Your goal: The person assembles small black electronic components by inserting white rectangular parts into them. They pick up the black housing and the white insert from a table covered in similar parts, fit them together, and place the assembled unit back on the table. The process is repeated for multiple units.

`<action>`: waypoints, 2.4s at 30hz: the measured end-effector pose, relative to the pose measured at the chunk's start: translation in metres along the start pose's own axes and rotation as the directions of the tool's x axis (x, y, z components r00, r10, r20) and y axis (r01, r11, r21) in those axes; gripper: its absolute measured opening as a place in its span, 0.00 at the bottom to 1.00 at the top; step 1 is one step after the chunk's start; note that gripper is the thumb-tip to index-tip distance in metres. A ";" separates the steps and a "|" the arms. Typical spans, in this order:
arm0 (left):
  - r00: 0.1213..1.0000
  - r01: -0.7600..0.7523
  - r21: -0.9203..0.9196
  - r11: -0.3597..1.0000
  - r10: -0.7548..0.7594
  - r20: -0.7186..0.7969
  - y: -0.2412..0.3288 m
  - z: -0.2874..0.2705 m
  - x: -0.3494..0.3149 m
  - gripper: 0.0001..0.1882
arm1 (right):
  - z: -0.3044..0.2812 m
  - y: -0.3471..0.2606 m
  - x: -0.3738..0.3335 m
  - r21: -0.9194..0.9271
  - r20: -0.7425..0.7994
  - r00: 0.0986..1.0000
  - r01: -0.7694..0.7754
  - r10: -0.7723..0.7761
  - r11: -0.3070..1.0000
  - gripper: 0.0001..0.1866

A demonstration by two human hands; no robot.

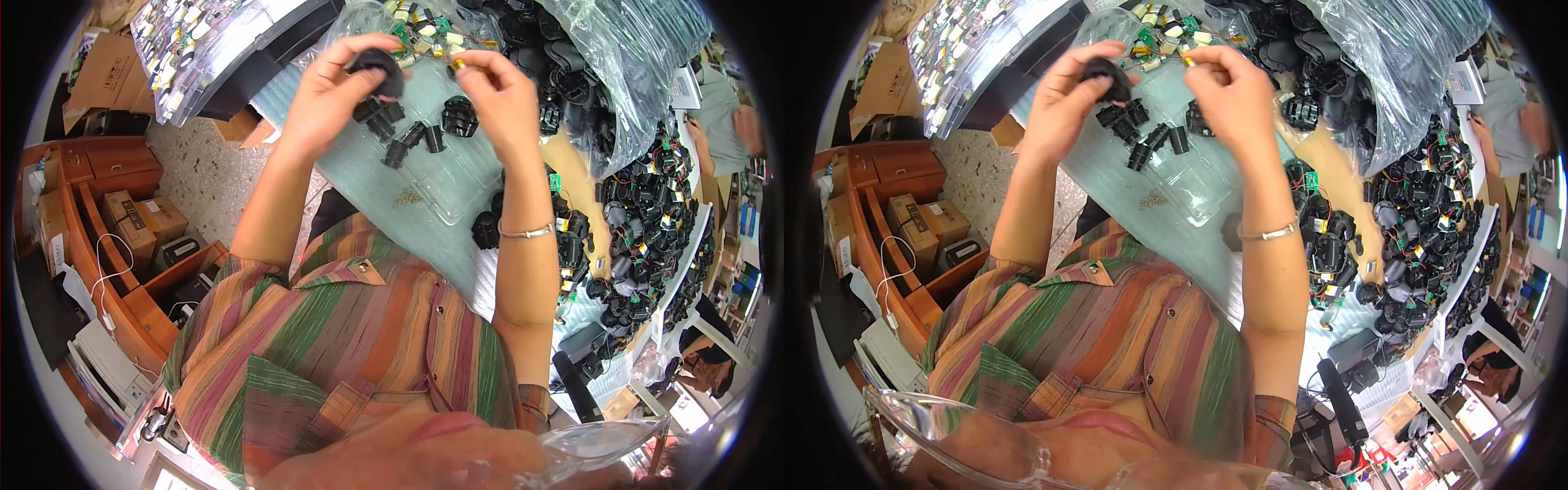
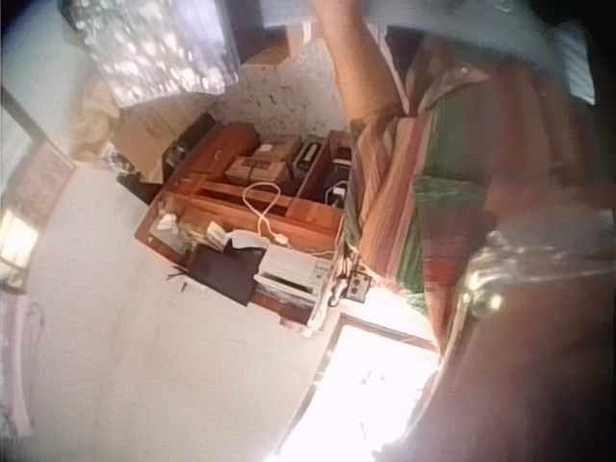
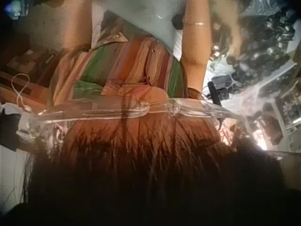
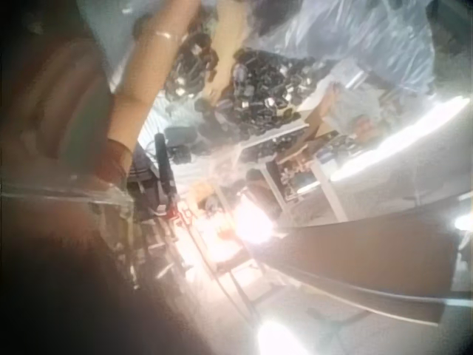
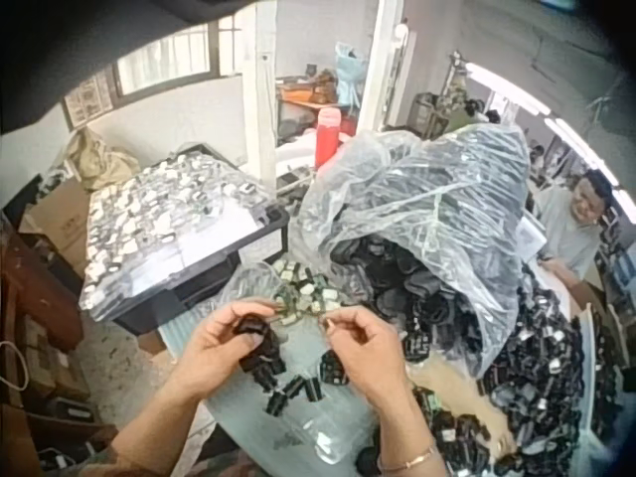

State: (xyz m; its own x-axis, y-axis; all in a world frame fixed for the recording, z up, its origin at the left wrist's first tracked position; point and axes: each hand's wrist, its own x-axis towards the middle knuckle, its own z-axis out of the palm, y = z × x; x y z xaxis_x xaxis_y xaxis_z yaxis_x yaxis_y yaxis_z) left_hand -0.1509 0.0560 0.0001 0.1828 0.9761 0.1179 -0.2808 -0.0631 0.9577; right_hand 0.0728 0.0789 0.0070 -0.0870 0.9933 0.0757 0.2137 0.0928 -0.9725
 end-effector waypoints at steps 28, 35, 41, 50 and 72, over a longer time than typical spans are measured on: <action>0.983 0.119 0.041 0.992 -0.124 0.138 -0.010 0.063 0.017 0.19 | -0.056 -0.012 -0.116 -0.269 -0.297 0.949 0.022 -0.105 0.963 0.19; 0.965 0.199 -0.232 0.952 -0.149 0.216 -0.021 0.110 -0.003 0.22 | -0.039 -0.019 -0.113 -0.186 -0.267 0.933 0.196 -0.242 0.963 0.14; 0.948 0.089 -0.071 0.994 -0.063 0.311 -0.036 0.127 -0.018 0.21 | -0.030 -0.016 -0.115 -0.268 -0.431 0.875 0.109 -0.221 0.957 0.20; 0.958 0.152 -0.227 0.962 -0.087 0.272 -0.032 0.132 -0.026 0.21 | -0.025 -0.012 -0.119 -0.416 -0.471 0.784 0.206 -0.404 0.886 0.17; 0.979 0.063 -0.209 0.976 -0.020 0.202 -0.049 0.130 -0.030 0.23 | -0.017 -0.007 -0.118 -0.614 -0.358 0.796 0.194 -0.489 0.765 0.18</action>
State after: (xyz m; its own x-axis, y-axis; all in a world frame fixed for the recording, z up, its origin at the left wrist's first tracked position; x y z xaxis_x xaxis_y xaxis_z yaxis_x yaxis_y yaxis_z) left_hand -0.0202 0.0026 -0.0161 0.3753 0.9148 0.1496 -0.4594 0.0435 0.8871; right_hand 0.0976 -0.0379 0.0086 0.1744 0.7696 0.6143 0.7439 0.3058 -0.5943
